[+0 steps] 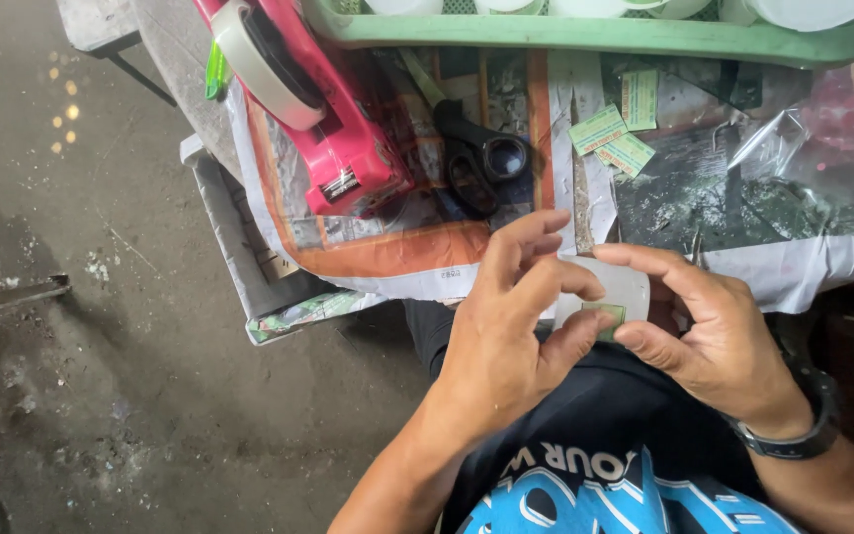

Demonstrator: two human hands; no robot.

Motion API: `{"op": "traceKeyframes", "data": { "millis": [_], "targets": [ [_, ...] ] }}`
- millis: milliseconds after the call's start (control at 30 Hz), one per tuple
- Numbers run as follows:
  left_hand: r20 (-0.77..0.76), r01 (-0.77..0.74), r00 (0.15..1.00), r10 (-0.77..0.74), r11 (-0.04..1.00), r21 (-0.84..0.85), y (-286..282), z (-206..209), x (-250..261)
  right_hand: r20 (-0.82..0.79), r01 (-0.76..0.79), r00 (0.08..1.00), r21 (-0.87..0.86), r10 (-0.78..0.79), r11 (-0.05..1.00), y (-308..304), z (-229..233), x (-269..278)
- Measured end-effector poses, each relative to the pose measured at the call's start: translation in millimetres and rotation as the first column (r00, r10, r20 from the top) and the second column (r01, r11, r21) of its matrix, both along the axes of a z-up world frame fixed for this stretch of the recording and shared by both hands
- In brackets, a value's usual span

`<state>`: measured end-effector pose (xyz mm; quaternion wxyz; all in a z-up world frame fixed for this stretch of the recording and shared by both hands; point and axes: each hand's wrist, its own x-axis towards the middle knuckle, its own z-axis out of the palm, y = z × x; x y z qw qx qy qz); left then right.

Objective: Applying small adhesive labels to the sides of white candles and organizing them in a tray.

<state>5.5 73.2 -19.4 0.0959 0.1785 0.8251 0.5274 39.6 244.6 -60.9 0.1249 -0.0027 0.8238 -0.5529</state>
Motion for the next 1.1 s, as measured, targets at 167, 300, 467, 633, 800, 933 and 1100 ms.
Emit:
{"op": "traceKeyframes", "data": {
  "millis": [167,300,467,633,800,933,1100],
  "targets": [
    [0.321,0.143,0.927,-0.194,0.974,0.175,-4,-13,-12,0.024,-0.008,1.0,0.129,0.005,0.992,6,-4,5],
    [0.494,0.136,0.802,-0.337,0.907,0.398,-1,-20,-16,-0.177,-0.088,0.978,0.146,0.113,0.985,13,-1,4],
    [0.43,0.216,0.832,-0.35,0.919,0.331,0,-4,-29,-0.562,-0.227,0.8,0.041,0.211,0.973,11,12,0],
    [0.122,0.432,0.894,-0.431,0.902,0.015,13,39,-39,-0.521,-0.037,0.852,-0.146,-0.045,0.989,28,1,-3],
    [-0.241,0.138,0.943,-0.229,0.929,-0.343,14,73,-94,-0.297,0.25,0.894,-0.292,-0.336,0.923,34,12,-16],
    [-0.492,-0.195,0.859,-0.143,0.797,-0.572,15,84,-175,-0.282,0.269,0.886,-0.337,-0.369,0.902,39,14,-15],
    [-0.415,-0.156,0.862,-0.292,0.626,-0.764,24,34,-254,-0.42,0.154,0.859,-0.332,-0.292,0.931,54,-19,-15]
  ]
}}
